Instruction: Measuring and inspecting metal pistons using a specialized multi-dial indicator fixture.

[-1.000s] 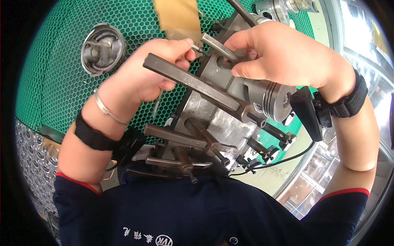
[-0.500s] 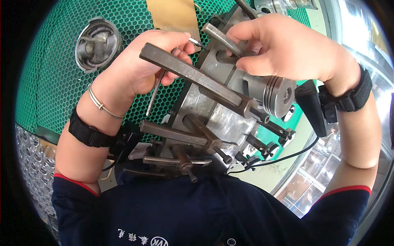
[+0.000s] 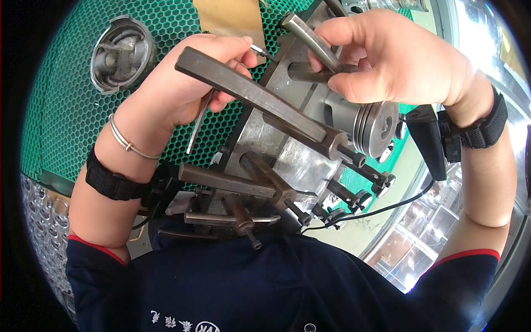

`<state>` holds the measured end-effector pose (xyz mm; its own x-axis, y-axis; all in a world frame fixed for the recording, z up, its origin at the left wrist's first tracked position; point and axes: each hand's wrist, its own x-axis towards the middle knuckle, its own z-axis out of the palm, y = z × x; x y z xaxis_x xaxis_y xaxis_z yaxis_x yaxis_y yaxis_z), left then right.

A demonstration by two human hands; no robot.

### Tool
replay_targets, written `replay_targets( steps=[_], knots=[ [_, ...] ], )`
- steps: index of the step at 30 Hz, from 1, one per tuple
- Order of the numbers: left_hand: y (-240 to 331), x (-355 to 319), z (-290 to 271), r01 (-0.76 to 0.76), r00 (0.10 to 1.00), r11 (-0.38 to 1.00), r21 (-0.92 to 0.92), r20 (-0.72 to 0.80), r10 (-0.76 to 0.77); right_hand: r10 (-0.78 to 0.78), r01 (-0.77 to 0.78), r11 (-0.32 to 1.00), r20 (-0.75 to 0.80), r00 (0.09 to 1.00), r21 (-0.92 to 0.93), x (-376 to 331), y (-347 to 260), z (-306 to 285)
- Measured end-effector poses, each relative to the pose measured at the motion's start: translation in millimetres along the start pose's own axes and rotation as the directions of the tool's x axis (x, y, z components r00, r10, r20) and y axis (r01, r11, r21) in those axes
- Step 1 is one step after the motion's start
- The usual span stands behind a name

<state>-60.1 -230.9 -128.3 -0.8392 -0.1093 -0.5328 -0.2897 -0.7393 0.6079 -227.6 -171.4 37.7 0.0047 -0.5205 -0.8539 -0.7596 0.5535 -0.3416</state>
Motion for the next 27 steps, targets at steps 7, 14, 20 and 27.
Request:
replay_targets(
  steps=[7,14,20,27],
  knots=[
    [-3.8,3.9,-1.3,-0.036,0.999,0.998,0.057,-0.008,0.036,-0.117,0.122,0.990,0.065,0.991,-0.072,-10.7,-8.6,-11.5],
    [-4.9,3.2,-3.1,-0.041,0.999,0.998,0.057,0.000,0.041,-0.134,0.123,0.954,-0.020,0.991,-0.272,-13.3,-19.3,-5.6],
    [-7.2,5.5,-4.8,-0.064,0.998,0.994,0.084,0.009,0.064,-0.173,0.161,0.960,-0.032,0.984,-0.231,-10.3,-5.7,1.9],
    [-10.3,9.4,-3.3,-0.089,0.994,0.908,0.410,-0.023,0.108,-0.097,0.102,0.994,0.131,0.987,-0.029,-3.5,-2.8,-19.4]
  ],
)
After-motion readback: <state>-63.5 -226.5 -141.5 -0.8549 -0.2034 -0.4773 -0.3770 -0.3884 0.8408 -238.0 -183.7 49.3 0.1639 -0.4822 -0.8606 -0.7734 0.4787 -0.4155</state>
